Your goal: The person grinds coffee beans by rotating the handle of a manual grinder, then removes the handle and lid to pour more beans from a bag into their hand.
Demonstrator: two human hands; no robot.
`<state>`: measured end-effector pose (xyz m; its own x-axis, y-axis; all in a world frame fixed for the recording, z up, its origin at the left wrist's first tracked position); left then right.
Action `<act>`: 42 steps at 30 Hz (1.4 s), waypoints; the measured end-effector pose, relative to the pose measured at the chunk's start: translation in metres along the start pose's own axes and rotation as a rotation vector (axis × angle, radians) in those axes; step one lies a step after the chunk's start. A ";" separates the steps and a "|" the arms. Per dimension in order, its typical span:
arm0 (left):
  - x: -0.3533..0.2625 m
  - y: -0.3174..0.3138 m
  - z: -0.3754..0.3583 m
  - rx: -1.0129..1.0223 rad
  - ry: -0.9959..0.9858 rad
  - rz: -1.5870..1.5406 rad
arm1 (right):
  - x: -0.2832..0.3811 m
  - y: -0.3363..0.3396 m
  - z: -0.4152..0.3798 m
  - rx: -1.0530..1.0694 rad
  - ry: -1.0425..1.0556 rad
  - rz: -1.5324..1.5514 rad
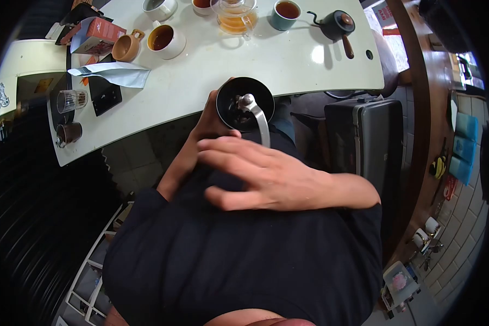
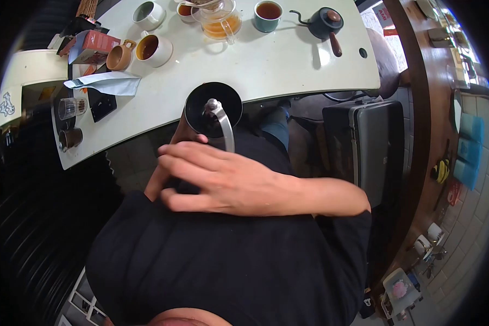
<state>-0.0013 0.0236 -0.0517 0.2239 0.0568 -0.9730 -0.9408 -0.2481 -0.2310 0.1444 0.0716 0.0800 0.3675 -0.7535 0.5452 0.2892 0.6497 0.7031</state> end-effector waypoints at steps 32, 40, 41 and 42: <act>-0.027 -0.008 0.024 0.208 -0.162 0.417 | -0.037 -0.018 0.068 0.117 0.039 0.300; 0.006 0.025 0.016 0.027 0.025 0.266 | -0.011 0.004 0.017 0.125 -0.056 0.016; 0.017 0.028 0.011 0.021 0.025 0.265 | -0.013 0.011 0.008 0.080 -0.106 -0.005; 0.015 0.027 0.009 -0.023 -0.161 0.064 | -0.020 0.017 -0.004 0.024 -0.141 -0.041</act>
<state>-0.0257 0.0265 -0.0729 0.1182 0.1940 -0.9738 -0.9454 -0.2781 -0.1702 0.1452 0.0979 0.0789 0.2278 -0.7869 0.5736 0.2790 0.6171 0.7358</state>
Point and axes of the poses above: each hand's wrist, its own z-axis towards the middle knuckle, its own y-axis out of the back of the hand, x = y × z, the point moved 2 cm from there along z, towards the middle knuckle, and after that the axes turned 3 degrees about -y, right-handed, at the moved point
